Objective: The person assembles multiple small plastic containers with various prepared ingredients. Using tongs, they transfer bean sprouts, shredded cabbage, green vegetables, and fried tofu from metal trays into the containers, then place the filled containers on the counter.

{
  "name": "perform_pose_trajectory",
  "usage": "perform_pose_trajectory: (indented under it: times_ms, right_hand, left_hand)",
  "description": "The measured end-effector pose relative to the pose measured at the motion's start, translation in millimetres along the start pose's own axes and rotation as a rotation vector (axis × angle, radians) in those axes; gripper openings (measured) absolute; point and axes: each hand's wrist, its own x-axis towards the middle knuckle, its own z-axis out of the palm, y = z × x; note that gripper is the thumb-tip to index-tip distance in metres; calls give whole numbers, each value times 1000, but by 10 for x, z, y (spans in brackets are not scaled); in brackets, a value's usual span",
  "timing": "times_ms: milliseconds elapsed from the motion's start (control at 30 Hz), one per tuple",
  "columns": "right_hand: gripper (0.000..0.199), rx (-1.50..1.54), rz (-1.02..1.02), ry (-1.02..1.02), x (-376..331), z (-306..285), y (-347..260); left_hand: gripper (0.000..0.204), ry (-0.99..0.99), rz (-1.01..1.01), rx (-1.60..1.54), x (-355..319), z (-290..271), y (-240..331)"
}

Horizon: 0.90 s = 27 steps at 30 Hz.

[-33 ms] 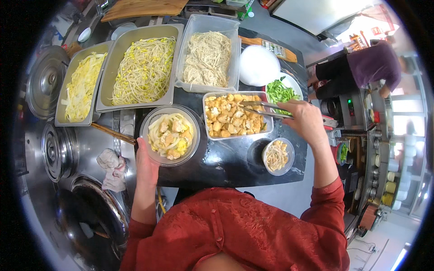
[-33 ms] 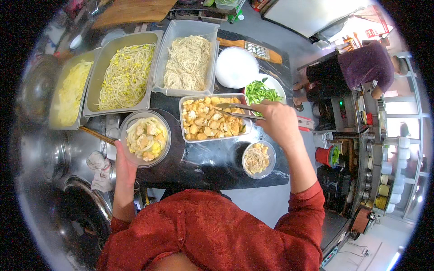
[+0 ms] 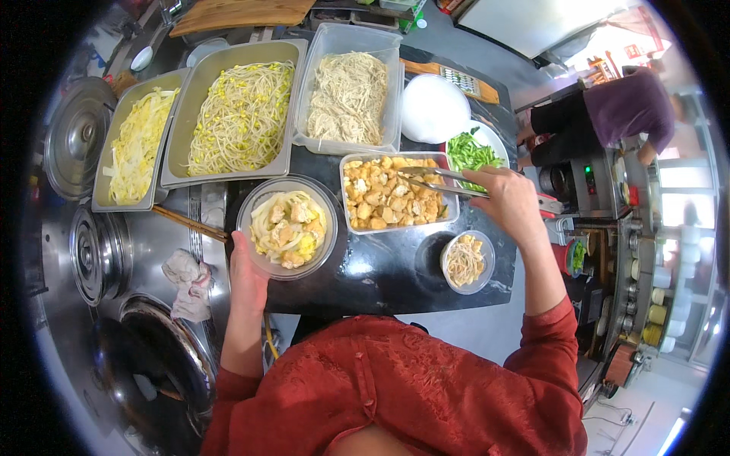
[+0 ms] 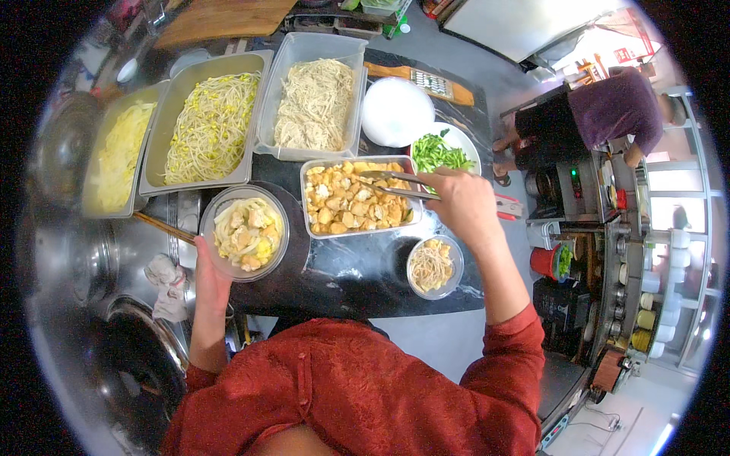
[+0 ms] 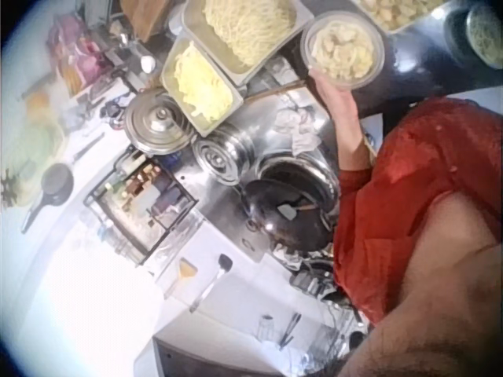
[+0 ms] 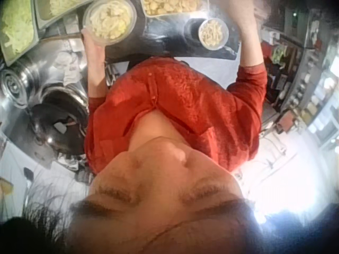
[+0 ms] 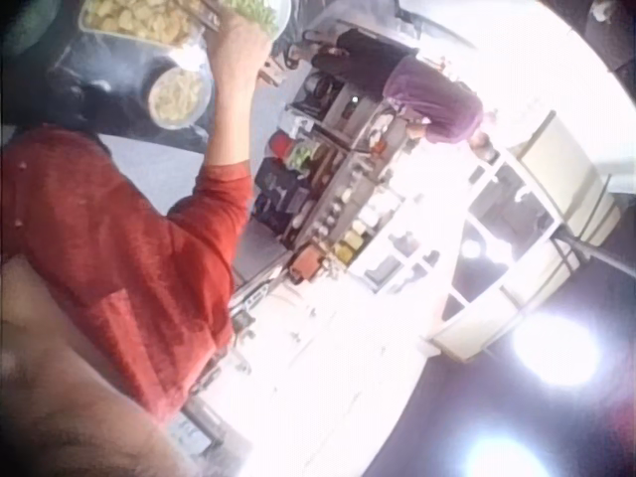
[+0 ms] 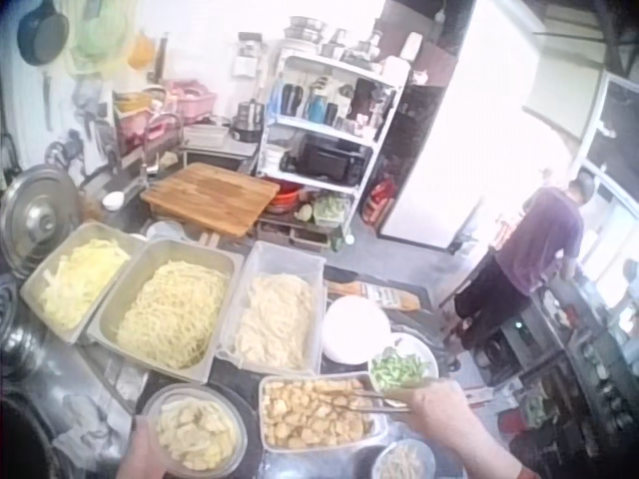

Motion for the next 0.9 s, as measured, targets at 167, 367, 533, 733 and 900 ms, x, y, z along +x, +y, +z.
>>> perform_pose_trajectory:
  times_ms: [167, 367, 533, 733, 900]
  right_hand:
    - [50, -7, -178, 177, 92, 368, -129]
    - [41, -4, -93, 144, 53, 269, -195]
    - [52, 377, -134, 111, -291, -207, -253]
    - [51, 311, -395, 155, -315, -328, -769]
    - [52, 186, -469, 141, -210, -295, -943]
  left_hand:
    - [69, 36, -8, -44, -76, 73, -174]
    - [60, 18, 31, -74, -116, 159, -305]
    - [48, 125, -26, -46, -28, 299, -377]
    - [64, -7, -51, 10, -58, 559, -298]
    - [62, 3, -63, 25, -21, 563, -268]
